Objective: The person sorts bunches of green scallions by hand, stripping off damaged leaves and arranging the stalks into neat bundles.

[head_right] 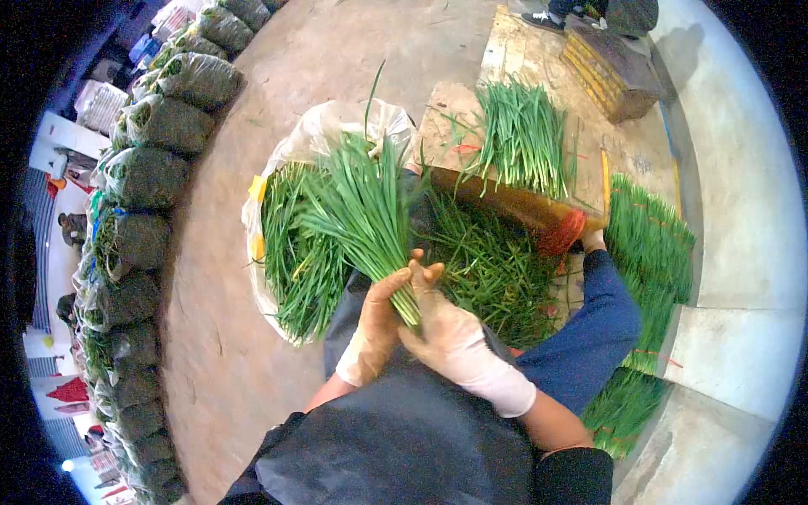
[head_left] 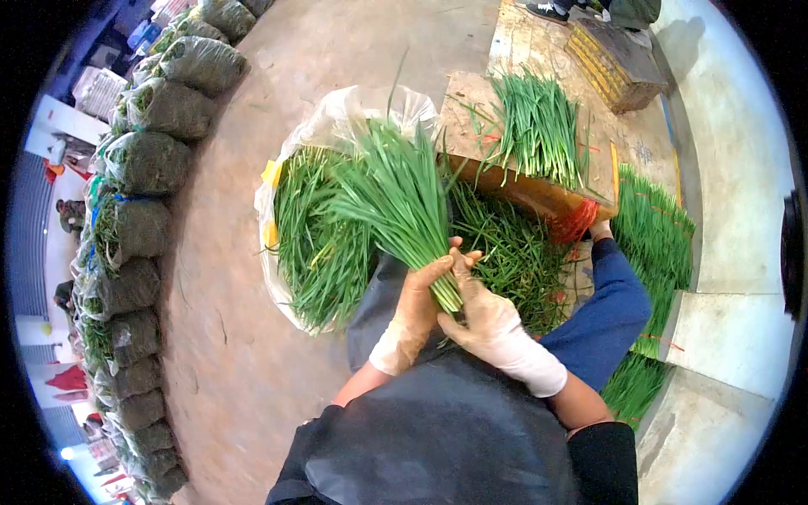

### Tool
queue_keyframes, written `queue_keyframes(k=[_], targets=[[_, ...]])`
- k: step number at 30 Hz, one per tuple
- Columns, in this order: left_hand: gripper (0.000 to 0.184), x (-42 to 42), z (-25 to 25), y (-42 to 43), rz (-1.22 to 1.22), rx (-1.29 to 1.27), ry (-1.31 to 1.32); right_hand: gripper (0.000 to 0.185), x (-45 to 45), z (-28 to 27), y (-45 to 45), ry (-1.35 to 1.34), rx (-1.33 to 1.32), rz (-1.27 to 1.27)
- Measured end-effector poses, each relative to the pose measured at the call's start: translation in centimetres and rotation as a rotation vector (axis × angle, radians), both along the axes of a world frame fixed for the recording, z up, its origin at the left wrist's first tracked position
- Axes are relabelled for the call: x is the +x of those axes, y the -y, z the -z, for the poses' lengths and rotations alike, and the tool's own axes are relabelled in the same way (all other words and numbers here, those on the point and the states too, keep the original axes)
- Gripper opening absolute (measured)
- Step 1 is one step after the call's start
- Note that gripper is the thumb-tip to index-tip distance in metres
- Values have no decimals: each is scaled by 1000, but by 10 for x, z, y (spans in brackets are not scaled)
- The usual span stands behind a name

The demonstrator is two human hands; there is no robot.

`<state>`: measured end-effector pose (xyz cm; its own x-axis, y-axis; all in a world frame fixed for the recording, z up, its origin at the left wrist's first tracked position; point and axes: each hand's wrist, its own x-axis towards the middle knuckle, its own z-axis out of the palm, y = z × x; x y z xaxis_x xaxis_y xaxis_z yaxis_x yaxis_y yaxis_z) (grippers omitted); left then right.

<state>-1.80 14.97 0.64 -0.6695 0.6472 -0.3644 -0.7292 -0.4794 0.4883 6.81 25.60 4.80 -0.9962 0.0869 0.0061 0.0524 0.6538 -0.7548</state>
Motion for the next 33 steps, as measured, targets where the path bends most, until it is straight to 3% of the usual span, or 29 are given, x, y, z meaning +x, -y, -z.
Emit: queue_keyframes(k=[1,3,4,5,6,8,9,11,13,15,16,17,18,19,21,24,26,27,29,33], targets=[[44,-7,-9,3,20,-36,-46,89,5,10,-10,-82,-142,-19],[48,-10,-12,7,-21,-159,-132,82,14,14,-21,91,-368,194],[48,-12,-15,14,31,-226,-157,82,11,9,-24,39,-327,213],[49,-10,-23,23,108,-274,-213,87,3,4,-26,70,-716,133],[47,-6,-32,28,181,-283,-244,93,-4,18,-27,124,-929,52],[45,6,-50,35,281,-298,-267,100,-18,50,-26,136,-1102,-34],[45,13,-59,39,356,-373,-316,85,-21,20,-28,182,-1190,23],[45,27,-62,51,430,-455,-355,63,-25,23,-47,337,-1081,208],[59,33,-57,61,362,-358,-178,38,-23,-15,-77,259,-991,335],[61,37,-55,71,347,-323,-136,37,-24,-4,-117,-66,-1204,492],[61,40,-59,75,311,-343,-96,37,-22,3,-148,-90,-1156,459],[61,42,-61,81,277,-363,-58,36,-14,18,-168,-105,-916,522],[60,40,-52,91,317,-303,-25,39,-5,19,-183,38,-665,750],[60,40,-52,94,316,-305,-29,41,0,25,-197,-68,-208,810],[59,40,-55,97,284,-309,0,28,25,11,-197,-411,-585,791],[58,39,-60,97,352,-386,-99,24,42,-62,-159,-448,-440,795],[55,36,-62,100,419,-398,-169,24,43,-85,-141,-714,-125,519],[55,36,-64,98,430,-401,-176,24,39,-96,-139,-720,-124,532],[54,38,-70,95,403,-442,-167,27,26,-112,-142,-791,280,137],[54,40,-75,93,387,-456,-174,38,6,-107,-141,-611,435,14]])
